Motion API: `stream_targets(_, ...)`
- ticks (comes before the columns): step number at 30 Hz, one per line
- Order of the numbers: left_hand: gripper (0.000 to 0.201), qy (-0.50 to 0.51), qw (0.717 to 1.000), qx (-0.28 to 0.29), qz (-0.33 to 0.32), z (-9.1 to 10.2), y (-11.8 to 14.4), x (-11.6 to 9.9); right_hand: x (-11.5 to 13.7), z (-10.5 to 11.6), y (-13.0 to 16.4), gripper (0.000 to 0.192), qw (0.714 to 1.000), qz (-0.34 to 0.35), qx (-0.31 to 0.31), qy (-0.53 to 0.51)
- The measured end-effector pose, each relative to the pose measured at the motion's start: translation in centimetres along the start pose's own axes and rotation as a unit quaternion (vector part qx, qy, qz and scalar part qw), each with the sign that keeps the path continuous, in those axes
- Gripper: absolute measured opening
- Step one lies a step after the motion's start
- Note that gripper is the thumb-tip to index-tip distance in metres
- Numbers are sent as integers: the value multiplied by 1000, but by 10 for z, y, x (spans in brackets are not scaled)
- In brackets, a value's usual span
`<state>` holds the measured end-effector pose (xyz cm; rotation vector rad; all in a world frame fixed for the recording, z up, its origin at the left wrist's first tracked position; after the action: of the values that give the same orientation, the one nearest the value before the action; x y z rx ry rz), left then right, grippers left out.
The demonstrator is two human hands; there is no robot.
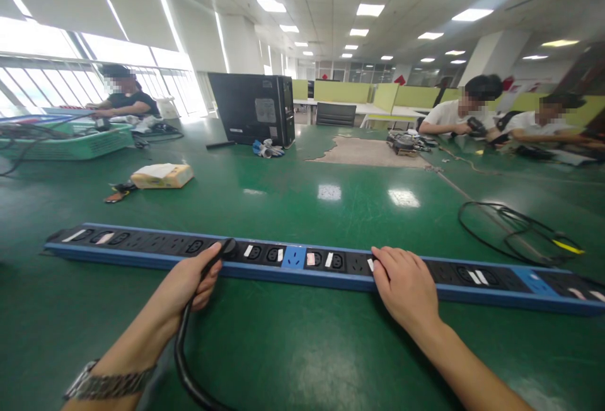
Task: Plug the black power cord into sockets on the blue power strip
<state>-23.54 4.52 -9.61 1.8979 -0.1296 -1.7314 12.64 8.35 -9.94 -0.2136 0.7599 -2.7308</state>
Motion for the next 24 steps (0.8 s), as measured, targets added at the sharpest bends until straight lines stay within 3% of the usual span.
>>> stream_targets(5,49,-67,997,-9,-22,-8,1,-5,2,3,1,30,1000,-10,2,-5)
stream_targets(15,51,-55,998,-16,-9,-7,0,-3,1,-1,1,30,1000,-9,1,-6)
stream_targets(21,49,12,1000,12,-21,-7,-7,5,2,0,0,30,1000,-12,-5,-9)
stream_targets(24,50,85,995,12,-58,-6,-1,-2,2,0,-1,30,1000,-12,-10,-9)
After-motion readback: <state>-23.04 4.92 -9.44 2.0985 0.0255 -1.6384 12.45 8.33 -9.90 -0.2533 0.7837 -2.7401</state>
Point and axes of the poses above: each hand's wrist, its own y-axis away from the middle knuckle, its own z-axis out of the back of the hand, x = y × z, the point moved 4 cm from there along -y, towards the middle knuckle, and after that the axes turned 2 degrees about y, right-handed, at the moved point
